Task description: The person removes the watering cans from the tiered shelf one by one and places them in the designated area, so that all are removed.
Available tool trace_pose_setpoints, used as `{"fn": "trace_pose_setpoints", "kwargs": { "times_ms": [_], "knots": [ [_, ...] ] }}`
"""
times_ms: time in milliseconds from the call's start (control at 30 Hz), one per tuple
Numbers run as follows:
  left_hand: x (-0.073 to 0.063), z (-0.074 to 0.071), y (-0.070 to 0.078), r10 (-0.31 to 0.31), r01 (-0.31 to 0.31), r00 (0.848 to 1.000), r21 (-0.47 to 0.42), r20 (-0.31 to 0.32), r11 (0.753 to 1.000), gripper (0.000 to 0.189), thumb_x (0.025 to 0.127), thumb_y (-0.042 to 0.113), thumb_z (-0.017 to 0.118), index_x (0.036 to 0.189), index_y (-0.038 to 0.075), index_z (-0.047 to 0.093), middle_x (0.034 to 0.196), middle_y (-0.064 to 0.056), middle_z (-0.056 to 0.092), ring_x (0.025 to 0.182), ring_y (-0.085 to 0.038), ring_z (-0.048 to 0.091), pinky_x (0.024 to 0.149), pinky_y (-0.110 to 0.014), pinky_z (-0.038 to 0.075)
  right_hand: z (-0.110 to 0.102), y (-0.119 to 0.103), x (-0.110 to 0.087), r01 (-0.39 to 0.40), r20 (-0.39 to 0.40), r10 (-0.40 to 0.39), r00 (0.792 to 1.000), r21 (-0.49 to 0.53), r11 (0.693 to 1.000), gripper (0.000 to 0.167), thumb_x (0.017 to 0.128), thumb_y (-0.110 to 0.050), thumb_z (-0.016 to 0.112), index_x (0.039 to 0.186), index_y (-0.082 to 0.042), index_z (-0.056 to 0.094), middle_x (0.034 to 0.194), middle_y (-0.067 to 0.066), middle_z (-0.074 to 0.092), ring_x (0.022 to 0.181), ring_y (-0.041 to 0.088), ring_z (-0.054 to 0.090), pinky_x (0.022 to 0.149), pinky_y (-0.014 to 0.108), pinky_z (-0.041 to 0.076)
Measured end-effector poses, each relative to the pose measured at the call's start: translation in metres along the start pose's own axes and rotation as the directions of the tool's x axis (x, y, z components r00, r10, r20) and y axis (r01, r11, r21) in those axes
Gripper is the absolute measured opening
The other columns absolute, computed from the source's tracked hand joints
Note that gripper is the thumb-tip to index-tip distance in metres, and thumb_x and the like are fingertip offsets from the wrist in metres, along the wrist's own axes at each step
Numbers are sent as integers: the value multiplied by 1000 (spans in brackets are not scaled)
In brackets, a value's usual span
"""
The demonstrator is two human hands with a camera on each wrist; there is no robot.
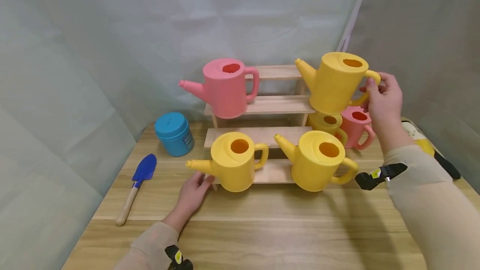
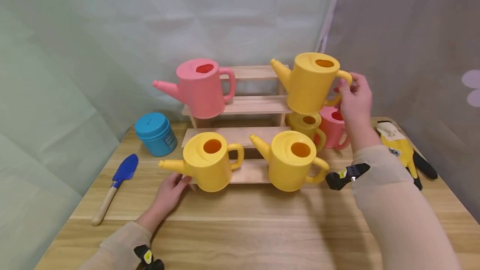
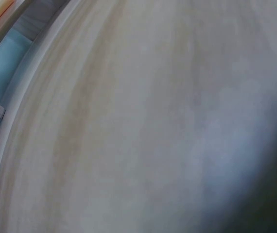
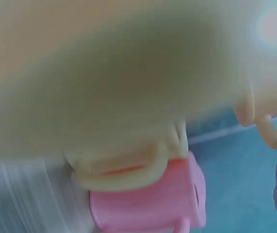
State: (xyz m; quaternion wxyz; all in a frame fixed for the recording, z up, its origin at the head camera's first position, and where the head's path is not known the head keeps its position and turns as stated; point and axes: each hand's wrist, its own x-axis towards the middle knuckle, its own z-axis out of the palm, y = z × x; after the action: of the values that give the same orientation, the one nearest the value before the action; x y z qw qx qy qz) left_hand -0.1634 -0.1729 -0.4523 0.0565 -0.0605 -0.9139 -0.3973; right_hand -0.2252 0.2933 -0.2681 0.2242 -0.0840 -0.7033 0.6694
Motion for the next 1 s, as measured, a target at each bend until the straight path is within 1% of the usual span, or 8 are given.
{"fn": "trace_pose_setpoints", "kwargs": {
  "times_ms": [100, 167, 367, 467, 600, 733, 867, 1000],
  "knots": [
    [0, 0, 0, 0, 0, 1000, -2, 4, 1000, 46, 95, 48, 48, 126, 15, 54, 118, -17, 62, 108, -34, 57, 89, -52, 43, -11, 4, 2, 3, -50, -1, 999, 31, 1000, 35, 83, -40, 57, 113, -24, 49, 93, 1, 54, 56, 11, 48, 52, 15, 44],
    [0, 0, 0, -1, 1, 1000, -2, 6, 1000, 46, 95, 48, 48, 126, 14, 54, 118, -18, 62, 108, -34, 57, 89, -52, 43, -19, 7, 2, 0, -81, 3, 997, 29, 1000, 34, 84, -40, 57, 113, -25, 49, 93, 0, 53, 57, 11, 49, 52, 15, 44],
    [-1, 0, 0, -7, 7, 1000, -7, 21, 1000, 50, 95, 49, 47, 131, 15, 51, 128, -20, 54, 118, -38, 50, 94, -54, 39, -39, 17, 3, 4, -180, 5, 984, 48, 999, 31, 84, -39, 57, 110, -25, 49, 92, 0, 51, 61, 9, 50, 50, 14, 42],
    [-1, 0, -1, -10, 11, 1000, -10, 25, 1000, 51, 95, 50, 47, 131, 15, 51, 130, -20, 52, 119, -38, 49, 95, -54, 39, -46, 24, 2, -6, -214, 16, 977, 49, 999, 30, 84, -39, 57, 110, -25, 48, 91, 0, 51, 63, 9, 49, 49, 14, 41],
    [-1, -1, -1, -7, 8, 1000, -11, 28, 1000, 51, 95, 50, 47, 131, 15, 51, 130, -19, 52, 119, -38, 49, 95, -54, 39, -53, 32, -4, -24, -227, 37, 973, 56, 998, 35, 83, -41, 57, 112, -25, 46, 92, 0, 52, 58, 10, 45, 49, 14, 40],
    [-1, -1, 0, -1, 1, 1000, -15, 27, 1000, 49, 95, 48, 47, 131, 15, 50, 131, -20, 52, 119, -38, 49, 95, -54, 38, -57, 38, -10, -26, -206, 40, 978, 69, 997, 39, 82, -41, 58, 115, -24, 46, 93, 2, 52, 56, 11, 43, 49, 15, 40],
    [-1, -1, 0, 6, -6, 1000, -14, 23, 1000, 48, 96, 47, 47, 130, 13, 51, 129, -21, 53, 118, -39, 49, 95, -54, 39, -59, 43, -17, -30, -204, 52, 978, 108, 994, 35, 83, -37, 59, 113, -23, 47, 91, 3, 52, 56, 11, 43, 47, 16, 38],
    [-1, -1, -1, 7, -7, 1000, -13, 18, 1000, 48, 95, 47, 47, 129, 13, 52, 128, -20, 54, 118, -39, 50, 94, -54, 39, -60, 47, -25, -30, -209, 65, 976, 165, 986, 32, 85, -33, 60, 111, -21, 48, 87, 4, 54, 51, 12, 41, 43, 17, 35]
  ]
}}
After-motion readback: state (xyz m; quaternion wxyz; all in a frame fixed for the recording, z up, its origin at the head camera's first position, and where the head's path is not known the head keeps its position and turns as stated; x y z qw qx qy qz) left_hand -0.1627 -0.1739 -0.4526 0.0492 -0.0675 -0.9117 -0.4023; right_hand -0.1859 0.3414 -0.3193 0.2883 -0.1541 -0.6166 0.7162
